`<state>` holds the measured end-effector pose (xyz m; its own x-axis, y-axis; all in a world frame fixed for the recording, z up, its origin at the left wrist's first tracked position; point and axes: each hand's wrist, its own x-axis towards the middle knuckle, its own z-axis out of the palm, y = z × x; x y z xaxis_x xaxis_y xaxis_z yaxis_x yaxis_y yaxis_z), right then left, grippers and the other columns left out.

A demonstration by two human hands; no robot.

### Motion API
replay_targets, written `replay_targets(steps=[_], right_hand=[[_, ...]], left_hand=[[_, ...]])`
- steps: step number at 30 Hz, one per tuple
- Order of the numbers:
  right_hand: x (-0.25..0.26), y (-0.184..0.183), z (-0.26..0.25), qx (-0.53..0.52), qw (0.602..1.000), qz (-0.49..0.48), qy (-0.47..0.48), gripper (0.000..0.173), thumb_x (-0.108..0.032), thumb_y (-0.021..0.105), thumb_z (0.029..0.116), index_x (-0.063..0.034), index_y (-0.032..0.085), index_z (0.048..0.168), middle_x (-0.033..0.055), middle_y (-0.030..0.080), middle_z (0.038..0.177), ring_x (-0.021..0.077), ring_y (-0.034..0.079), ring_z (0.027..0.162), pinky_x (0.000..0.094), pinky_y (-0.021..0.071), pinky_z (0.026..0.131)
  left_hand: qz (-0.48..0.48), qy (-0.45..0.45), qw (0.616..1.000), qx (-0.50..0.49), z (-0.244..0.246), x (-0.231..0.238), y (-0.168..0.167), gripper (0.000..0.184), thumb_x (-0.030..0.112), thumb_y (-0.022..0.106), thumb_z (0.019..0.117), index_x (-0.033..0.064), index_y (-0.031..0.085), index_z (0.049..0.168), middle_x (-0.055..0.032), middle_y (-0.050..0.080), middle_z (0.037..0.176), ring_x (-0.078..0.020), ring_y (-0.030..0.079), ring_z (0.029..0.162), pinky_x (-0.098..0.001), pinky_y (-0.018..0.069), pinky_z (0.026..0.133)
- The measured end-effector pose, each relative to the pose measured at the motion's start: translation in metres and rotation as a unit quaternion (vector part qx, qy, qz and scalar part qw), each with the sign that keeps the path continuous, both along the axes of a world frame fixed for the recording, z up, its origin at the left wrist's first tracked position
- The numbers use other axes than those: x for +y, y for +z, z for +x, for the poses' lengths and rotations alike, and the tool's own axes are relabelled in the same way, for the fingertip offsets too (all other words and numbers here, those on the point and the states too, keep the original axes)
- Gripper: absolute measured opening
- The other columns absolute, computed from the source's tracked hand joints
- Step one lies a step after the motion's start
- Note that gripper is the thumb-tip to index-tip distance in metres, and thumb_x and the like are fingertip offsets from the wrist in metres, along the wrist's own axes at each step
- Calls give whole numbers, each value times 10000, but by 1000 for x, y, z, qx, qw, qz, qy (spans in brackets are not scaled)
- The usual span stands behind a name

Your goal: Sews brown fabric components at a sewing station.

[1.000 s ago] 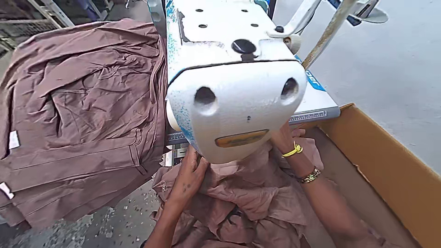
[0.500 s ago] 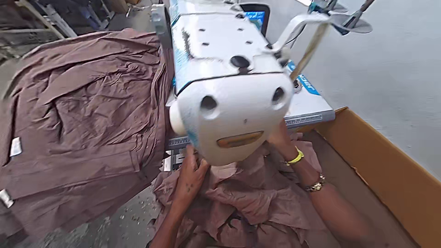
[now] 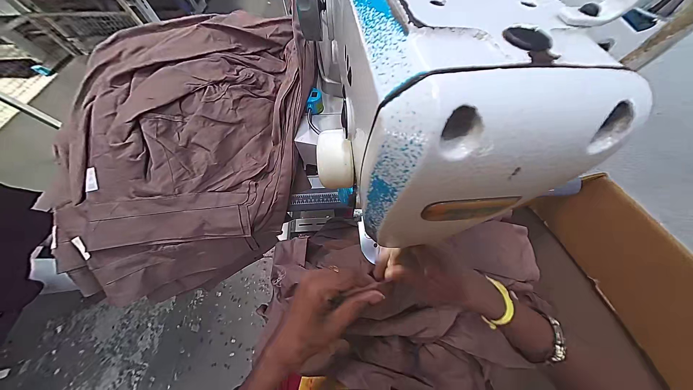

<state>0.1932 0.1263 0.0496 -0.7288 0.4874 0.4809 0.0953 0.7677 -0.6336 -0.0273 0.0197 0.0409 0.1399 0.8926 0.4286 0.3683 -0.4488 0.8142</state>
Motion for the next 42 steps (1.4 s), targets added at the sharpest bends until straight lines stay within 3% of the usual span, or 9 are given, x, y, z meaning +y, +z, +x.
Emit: replay_targets(steps=[8,11,17,21,24,27,31,37,42], right_hand=[[13,5,-8,-69,959,-146,-231,316,-282,757,846,-13,660,980,38,667,821,82,626,782,305,507,726],[16,12,-11,-95,953,-178,-226,352,-293,758,856,9,675,1015,55,668,827,120,622,795,356,499,742],[21,-2,12,-36,974,-102,-198,203,-200,599,977,-10,593,1048,-8,625,829,-57,570,759,125,474,709],[23,-9,30,-93,964,-87,-234,310,-359,590,1000,-51,608,1035,10,604,758,79,580,669,288,492,619],[39,-7,61,-194,922,-92,-321,350,-381,605,983,-39,671,1019,64,586,666,232,573,610,474,460,580],[58,-8,76,-237,875,-34,-421,288,-265,637,1002,9,722,985,227,680,806,426,669,787,631,486,714],[69,-15,59,-154,876,137,-435,190,-105,627,988,6,745,1088,252,678,984,445,679,913,580,534,722],[107,-49,61,-151,871,234,-404,228,-207,643,987,-9,746,1031,231,684,966,410,691,909,483,565,707],[79,-33,69,-42,908,71,-411,155,-89,658,958,42,715,1019,217,695,917,337,686,801,494,545,720]], left_hand=[[-134,226,964,31,-88,8,-29,276,389,676,940,134,710,839,124,640,751,92,554,649,-104,450,599],[-136,230,963,35,-90,7,-33,290,410,667,946,144,709,838,129,633,733,88,543,631,-117,440,585],[-103,226,967,58,-77,21,-22,325,441,649,952,146,710,832,134,619,731,109,522,638,-104,415,588],[-92,229,961,124,-72,27,-25,382,491,622,952,140,718,838,108,630,715,91,529,636,-148,423,600],[-59,270,936,219,-59,29,-33,420,470,581,963,94,729,852,-34,670,730,-143,628,669,-392,484,628],[-37,216,949,226,-40,36,-33,340,320,553,1011,73,747,1142,-163,728,1107,-357,700,1038,-576,541,875],[-155,78,984,32,-8,45,-21,522,361,442,1066,-20,522,1415,-105,633,1308,-57,597,1187,-263,472,1045],[-232,152,958,-69,19,51,-15,494,264,523,1031,-31,478,1425,-112,611,1266,-36,622,1041,-213,515,907],[-204,171,958,-102,22,51,-20,486,247,553,992,-56,480,1365,-57,623,1129,21,605,945,-158,503,847]])
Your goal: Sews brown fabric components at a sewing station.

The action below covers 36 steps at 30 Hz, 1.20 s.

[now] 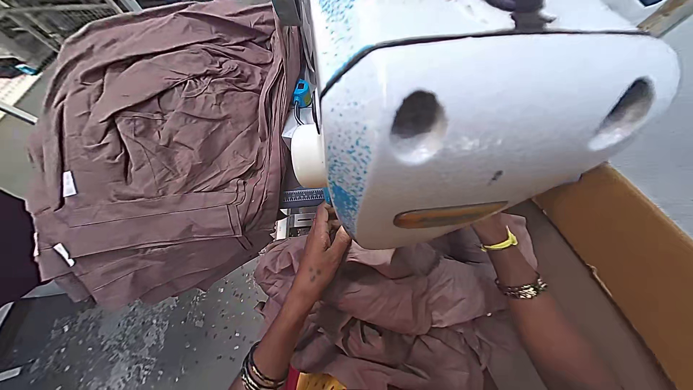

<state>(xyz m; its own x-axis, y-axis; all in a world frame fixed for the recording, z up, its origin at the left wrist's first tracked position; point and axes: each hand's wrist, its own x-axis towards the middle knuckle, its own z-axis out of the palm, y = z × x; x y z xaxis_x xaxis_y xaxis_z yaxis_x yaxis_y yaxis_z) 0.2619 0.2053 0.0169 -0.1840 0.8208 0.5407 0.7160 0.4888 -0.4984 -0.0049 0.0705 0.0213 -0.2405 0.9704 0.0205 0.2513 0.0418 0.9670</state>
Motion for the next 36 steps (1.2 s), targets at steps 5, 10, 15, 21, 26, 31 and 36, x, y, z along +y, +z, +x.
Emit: replay_targets(steps=[5,10,15,21,26,31,36], right_hand=[[-16,30,-1,74,990,-121,11,181,-75,667,949,-18,719,1113,87,712,951,104,647,808,329,532,758],[-35,44,-35,-4,994,82,76,185,-169,697,906,11,705,865,127,698,783,201,674,701,363,540,630],[-64,35,-70,-127,917,256,277,218,-164,560,1014,-117,707,859,58,698,743,215,691,756,338,551,709],[-79,34,-68,30,911,-77,404,371,-434,487,1070,-93,619,1009,36,709,925,126,677,940,312,536,868],[-73,34,-54,32,954,-151,257,352,-373,642,979,-26,646,1037,38,666,831,127,613,794,370,482,791],[-63,39,-80,25,959,-234,161,457,-385,762,860,23,693,1055,113,706,896,203,674,865,446,534,784],[-59,43,-74,43,946,-258,193,310,-290,753,875,-19,658,993,-6,631,817,30,582,770,251,487,722]], left_hand=[[7,8,1000,-26,-1,4,2,461,196,606,965,-59,468,1323,-36,624,1081,55,608,849,-130,510,782],[70,-5,984,163,-7,-4,-2,284,298,577,962,43,626,846,0,570,688,-48,554,634,-260,465,604],[196,-229,926,226,1,-48,22,373,351,562,1032,118,571,741,-1,469,561,-95,463,484,-246,368,446],[197,-133,959,154,-16,-58,19,329,402,595,1026,118,736,939,24,710,780,10,640,713,-182,537,678],[101,29,970,220,-94,-52,2,383,420,597,997,82,761,922,64,715,816,105,594,714,-116,482,677],[20,82,967,240,-114,-59,-17,401,473,600,968,105,752,916,80,673,744,90,551,631,-145,444,598],[20,82,970,229,-109,-56,-22,375,460,604,969,120,750,911,99,663,732,94,541,618,-145,437,586]])
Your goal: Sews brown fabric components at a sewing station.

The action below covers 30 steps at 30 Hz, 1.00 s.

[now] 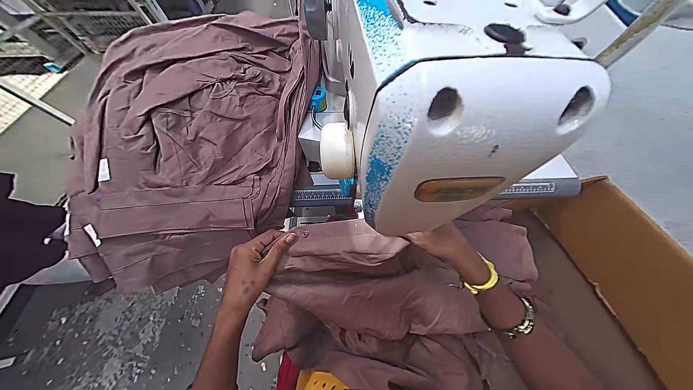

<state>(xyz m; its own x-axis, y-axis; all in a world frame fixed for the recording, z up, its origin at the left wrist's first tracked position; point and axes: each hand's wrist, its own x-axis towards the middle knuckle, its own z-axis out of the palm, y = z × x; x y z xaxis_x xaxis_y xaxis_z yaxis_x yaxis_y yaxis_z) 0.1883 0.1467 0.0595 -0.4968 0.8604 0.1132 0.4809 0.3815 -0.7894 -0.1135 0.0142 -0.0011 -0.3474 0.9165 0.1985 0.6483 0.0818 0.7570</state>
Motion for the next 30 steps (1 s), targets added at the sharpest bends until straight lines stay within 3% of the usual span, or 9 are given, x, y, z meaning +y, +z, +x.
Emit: replay_targets(steps=[3,6,10,12,15,18,22,26,30], right_hand=[[7,-3,20,25,1000,16,1,251,-272,686,932,-56,602,1030,-91,561,737,-62,522,659,168,463,635],[12,-9,39,-6,998,61,-24,310,-401,657,957,-107,582,1024,-140,467,654,-66,427,558,157,397,553],[18,-18,62,-91,980,146,-94,435,-464,623,953,-39,665,1036,-25,497,603,132,482,551,379,424,560],[29,-24,76,-117,967,169,-151,356,-364,636,970,-15,694,1003,54,554,636,216,537,586,454,444,584],[45,-26,82,-133,938,248,-201,177,-128,658,967,21,743,1010,219,705,899,408,696,851,583,541,737],[60,-32,72,-164,911,333,-178,166,-95,655,964,-3,765,1047,215,690,945,414,674,901,538,543,730],[70,-37,60,-218,911,319,-143,179,-97,668,966,6,745,1090,242,675,1061,450,658,981,563,529,773],[73,-42,66,-193,913,330,-141,140,-92,669,960,40,709,983,254,672,1010,464,661,981,586,530,784],[77,-47,75,-156,911,358,-132,181,-128,663,967,22,733,1040,246,688,1014,457,671,982,573,536,791]], left_hand=[[31,-23,999,10,10,10,13,370,437,592,990,115,757,912,90,683,763,101,556,651,-128,447,615],[56,-45,997,30,19,21,21,384,452,587,995,124,763,903,79,686,759,90,564,655,-134,452,618],[37,-39,995,88,25,28,10,459,517,541,988,124,745,865,37,652,695,-19,558,601,-266,450,587],[25,-35,992,117,30,28,4,497,526,508,994,103,726,850,-9,626,660,-119,577,586,-376,456,569],[27,-41,989,143,38,30,0,508,502,490,999,74,721,851,-51,637,659,-181,611,589,-425,482,563],[34,-41,989,140,38,32,-1,502,492,490,998,69,694,820,-33,597,630,-133,564,562,-362,449,546],[30,-37,992,116,34,29,-1,492,502,504,994,82,699,827,5,588,628,-68,534,560,-298,427,552],[19,-36,995,88,31,26,0,485,524,512,989,106,706,836,50,582,629,-14,514,555,-246,422,550],[21,-45,995,86,31,30,-1,487,522,516,991,104,692,812,59,550,614,-2,488,555,-227,400,550]])
